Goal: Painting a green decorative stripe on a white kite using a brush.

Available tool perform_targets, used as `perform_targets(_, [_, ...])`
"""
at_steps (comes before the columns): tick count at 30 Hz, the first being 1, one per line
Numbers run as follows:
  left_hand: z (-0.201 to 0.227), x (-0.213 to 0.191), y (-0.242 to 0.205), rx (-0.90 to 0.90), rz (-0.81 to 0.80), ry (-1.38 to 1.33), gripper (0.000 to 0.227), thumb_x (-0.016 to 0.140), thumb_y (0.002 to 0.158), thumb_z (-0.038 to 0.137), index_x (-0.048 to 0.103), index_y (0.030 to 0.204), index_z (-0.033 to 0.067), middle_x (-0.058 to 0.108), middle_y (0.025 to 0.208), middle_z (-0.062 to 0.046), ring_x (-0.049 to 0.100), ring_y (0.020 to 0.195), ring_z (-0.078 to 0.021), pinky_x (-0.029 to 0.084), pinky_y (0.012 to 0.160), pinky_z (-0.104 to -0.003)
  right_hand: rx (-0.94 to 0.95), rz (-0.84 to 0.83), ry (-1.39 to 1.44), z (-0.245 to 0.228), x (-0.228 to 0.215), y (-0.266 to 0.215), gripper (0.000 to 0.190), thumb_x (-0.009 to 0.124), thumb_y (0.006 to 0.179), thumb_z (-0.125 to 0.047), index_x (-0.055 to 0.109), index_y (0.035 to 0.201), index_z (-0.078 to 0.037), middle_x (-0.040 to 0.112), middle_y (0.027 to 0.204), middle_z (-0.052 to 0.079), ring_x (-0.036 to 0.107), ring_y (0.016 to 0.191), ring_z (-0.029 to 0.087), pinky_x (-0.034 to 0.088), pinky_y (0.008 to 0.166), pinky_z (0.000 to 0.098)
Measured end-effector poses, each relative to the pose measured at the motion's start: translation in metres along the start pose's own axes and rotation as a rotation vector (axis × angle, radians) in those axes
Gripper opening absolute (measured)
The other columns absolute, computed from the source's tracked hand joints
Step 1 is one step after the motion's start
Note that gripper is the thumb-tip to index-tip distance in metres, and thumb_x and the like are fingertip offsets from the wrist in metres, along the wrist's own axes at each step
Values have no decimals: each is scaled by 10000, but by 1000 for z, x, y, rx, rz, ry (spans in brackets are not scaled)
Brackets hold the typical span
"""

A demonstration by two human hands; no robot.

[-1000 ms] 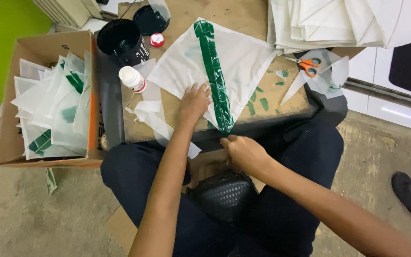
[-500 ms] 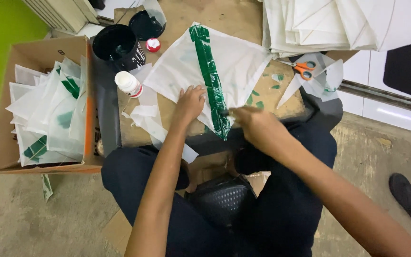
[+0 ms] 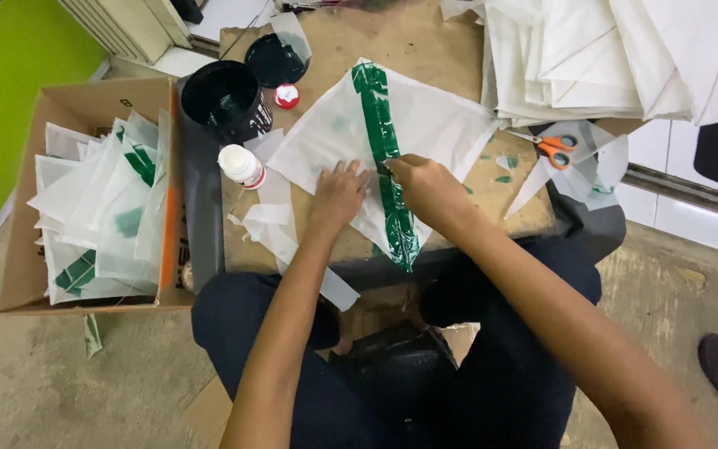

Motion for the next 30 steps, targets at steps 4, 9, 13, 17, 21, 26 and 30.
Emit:
perform_targets(4, [5, -8, -2, 11, 0, 59, 369, 549, 1006, 252, 664, 1355, 216, 596, 1424, -76, 540, 1289, -316, 392, 1078, -594, -34, -57, -72, 10, 25, 1, 230, 688, 934, 19, 772, 1135, -57, 751, 977, 178, 771, 854, 297, 616, 820, 328])
perform_targets(9, [2, 4, 3, -49, -25, 30, 369, 547, 1020, 239, 656, 1371, 210, 557, 1503, -92, 482, 1399, -346, 298, 1148, -648, -30, -220, -67, 6, 36, -8, 178, 688, 933, 17, 769, 1087, -20, 755, 926, 153, 773, 809, 288, 609, 780, 301])
perform_targets(13, [-2, 13, 8, -61, -27, 21, 363, 562, 1011, 247, 663, 1358, 212, 556, 1505, -85, 466, 1412, -342, 279, 1163, -661, -31, -269, -34, -17, 14, -14, 144, 677, 939, 8, 765, 1053, 13, 749, 879, 163, 767, 765, 310, 611, 726, 315])
perform_targets(17, [-2, 16, 13, -82, -15, 37, 347, 575, 1009, 243, 679, 1338, 208, 559, 1502, -88, 460, 1417, -339, 255, 1173, -669, -12, -316, -40, -23, 18, -24, 107, 666, 927, -7, 760, 977, -16, 742, 843, 136, 764, 750, 309, 603, 672, 322])
perform_targets(21, [-3, 20, 11, -91, -22, 57, 364, 560, 1022, 252, 658, 1372, 225, 553, 1512, -66, 453, 1425, -326, 222, 1186, -672, 4, -351, -32, -29, 22, -42, 85, 654, 916, -40, 737, 928, -28, 736, 819, 137, 756, 732, 327, 603, 637, 362])
perform_targets(26, [0, 15, 10, -91, -29, 29, 367, 548, 1028, 248, 656, 1377, 215, 545, 1514, -82, 450, 1427, -346, 218, 1177, -688, 7, -373, -53, -47, 16, -64, 101, 657, 904, -28, 747, 939, -56, 737, 816, 108, 759, 721, 314, 602, 616, 339])
perform_targets(30, [-3, 20, 14, -116, -42, 16, 374, 538, 1030, 233, 649, 1387, 224, 535, 1525, -74, 434, 1440, -332, 178, 1187, -691, -1, -392, -32, -55, 20, -91, 230, 606, 875, 33, 737, 1039, -61, 742, 878, 123, 762, 753, 319, 597, 612, 323])
Point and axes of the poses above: each hand's wrist, its own y-axis towards the middle knuckle, its own x-axis out of the palm, z = x × y, the point moved 7 cm from there along y, towards the middle knuckle
